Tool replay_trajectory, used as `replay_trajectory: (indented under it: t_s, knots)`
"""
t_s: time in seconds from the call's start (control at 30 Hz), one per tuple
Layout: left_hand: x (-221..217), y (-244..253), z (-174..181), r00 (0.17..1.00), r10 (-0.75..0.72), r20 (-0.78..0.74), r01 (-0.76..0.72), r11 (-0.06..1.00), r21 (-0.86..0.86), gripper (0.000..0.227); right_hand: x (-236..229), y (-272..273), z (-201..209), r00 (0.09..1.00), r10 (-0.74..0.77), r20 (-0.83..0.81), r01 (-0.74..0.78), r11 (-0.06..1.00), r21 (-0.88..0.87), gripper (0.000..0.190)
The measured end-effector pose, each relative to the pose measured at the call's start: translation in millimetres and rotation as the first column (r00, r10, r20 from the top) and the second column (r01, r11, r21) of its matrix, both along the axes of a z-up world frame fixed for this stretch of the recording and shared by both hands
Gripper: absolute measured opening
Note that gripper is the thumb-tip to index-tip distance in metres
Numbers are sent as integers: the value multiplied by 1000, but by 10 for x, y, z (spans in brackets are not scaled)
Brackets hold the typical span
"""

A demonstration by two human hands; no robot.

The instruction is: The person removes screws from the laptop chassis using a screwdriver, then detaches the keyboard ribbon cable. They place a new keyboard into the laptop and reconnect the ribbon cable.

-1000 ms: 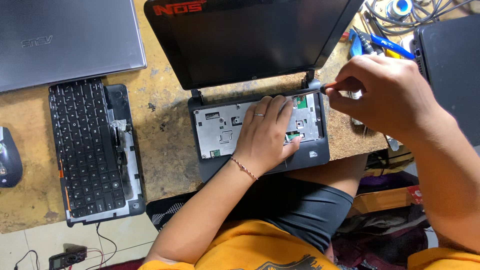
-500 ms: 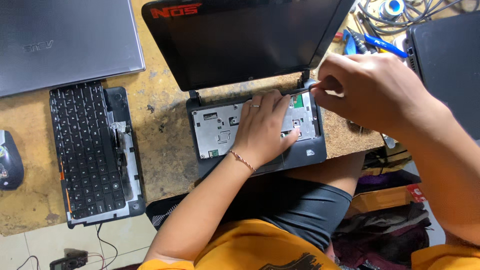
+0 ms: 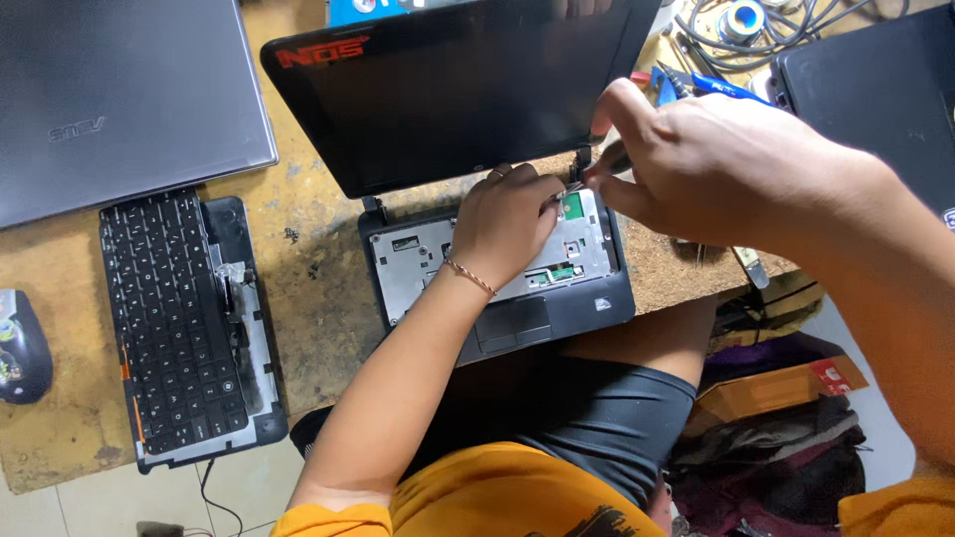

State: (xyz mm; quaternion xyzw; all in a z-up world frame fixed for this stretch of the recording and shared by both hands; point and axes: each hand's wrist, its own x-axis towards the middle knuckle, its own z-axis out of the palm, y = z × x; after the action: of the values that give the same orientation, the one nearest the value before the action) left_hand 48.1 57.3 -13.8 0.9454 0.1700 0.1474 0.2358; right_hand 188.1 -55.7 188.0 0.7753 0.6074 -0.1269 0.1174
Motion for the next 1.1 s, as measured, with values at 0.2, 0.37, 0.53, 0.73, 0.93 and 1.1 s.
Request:
replay_trajectory:
  t_s: [0.2, 0.37, 0.53, 0.73, 0.93, 1.1]
  knots:
    - [4, 4, -41, 999, -11, 37, 10, 999, 30, 16, 53, -69, -112, 959, 78, 273, -62, 996, -66, 59]
    - [-59, 29, 56, 999, -17, 42, 19, 998, -58, 38, 30, -115, -160, 978, 46, 202, -37, 998, -46, 45]
    - [-112, 46, 82, 993, -55, 107, 61, 996, -58, 40, -90, -32, -61, 999, -43, 11, 44, 998, -44, 45]
    - [-28, 2, 316, 851, -119, 512, 213, 968, -130, 55, -82, -15, -128, 993, 25, 115, -30, 999, 40, 51]
    - [-11, 38, 362, 819, -118, 561, 300, 922, -244, 20, 24, -71, -86, 984, 163, 71, -172, 972, 158, 28]
    - [23, 1, 557, 778, -117, 618, 285, 941, -181, 57, -17, -36, -256, 876, 145, 459, -239, 958, 155, 67]
